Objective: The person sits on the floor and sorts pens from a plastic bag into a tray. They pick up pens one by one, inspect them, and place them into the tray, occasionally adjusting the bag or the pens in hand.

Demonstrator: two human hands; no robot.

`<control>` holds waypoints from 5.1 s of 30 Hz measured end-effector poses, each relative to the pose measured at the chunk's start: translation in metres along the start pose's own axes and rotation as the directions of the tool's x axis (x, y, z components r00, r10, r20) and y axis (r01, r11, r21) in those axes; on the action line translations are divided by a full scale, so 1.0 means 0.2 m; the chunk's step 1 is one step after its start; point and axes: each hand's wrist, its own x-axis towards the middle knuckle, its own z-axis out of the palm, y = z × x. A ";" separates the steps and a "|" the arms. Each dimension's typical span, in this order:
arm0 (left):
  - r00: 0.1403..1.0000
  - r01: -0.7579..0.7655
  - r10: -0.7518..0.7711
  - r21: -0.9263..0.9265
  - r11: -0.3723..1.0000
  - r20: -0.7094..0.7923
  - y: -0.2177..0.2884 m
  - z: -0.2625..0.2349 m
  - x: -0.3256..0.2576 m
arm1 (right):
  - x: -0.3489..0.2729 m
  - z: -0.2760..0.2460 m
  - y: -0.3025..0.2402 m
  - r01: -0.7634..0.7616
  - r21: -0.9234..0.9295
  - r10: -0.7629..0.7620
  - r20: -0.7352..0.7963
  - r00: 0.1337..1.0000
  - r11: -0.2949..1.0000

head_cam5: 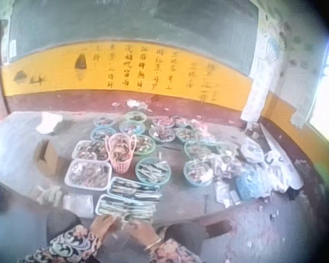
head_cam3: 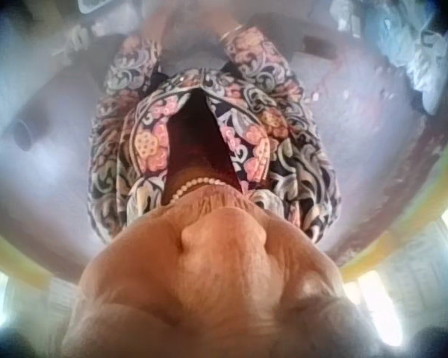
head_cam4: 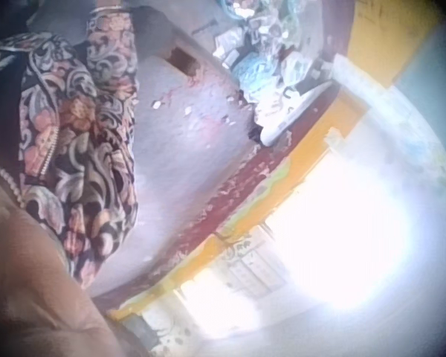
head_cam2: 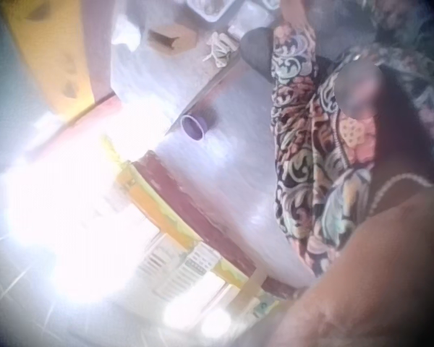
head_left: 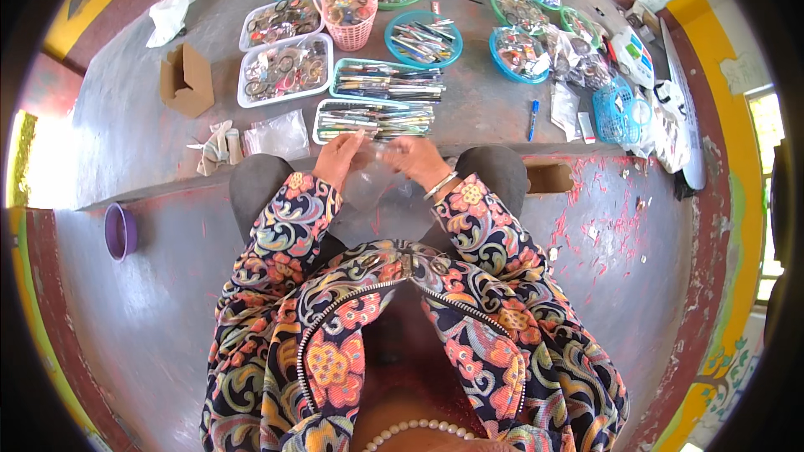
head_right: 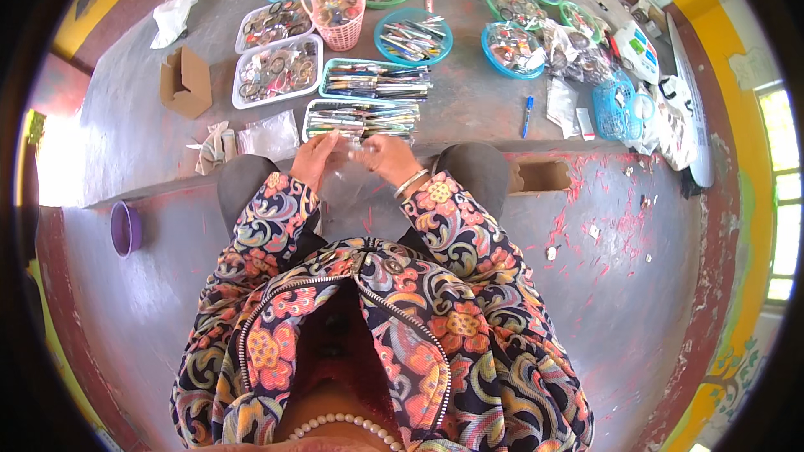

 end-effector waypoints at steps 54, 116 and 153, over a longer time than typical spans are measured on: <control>0.950 -0.261 0.271 0.082 0.962 -0.152 -0.02 -0.08 -0.21 | 0.09 -0.02 0.13 -0.129 0.722 0.076 0.105 0.992 0.679; 0.766 -0.643 0.477 0.534 0.549 0.431 -0.09 -0.14 -0.23 | 0.11 -0.02 0.15 -0.054 0.402 -0.022 0.182 0.983 0.914; 0.958 -0.144 0.231 0.415 0.898 -0.169 -0.16 -0.25 -0.07 | 0.12 -0.08 0.12 0.097 0.813 0.021 -0.134 0.991 0.574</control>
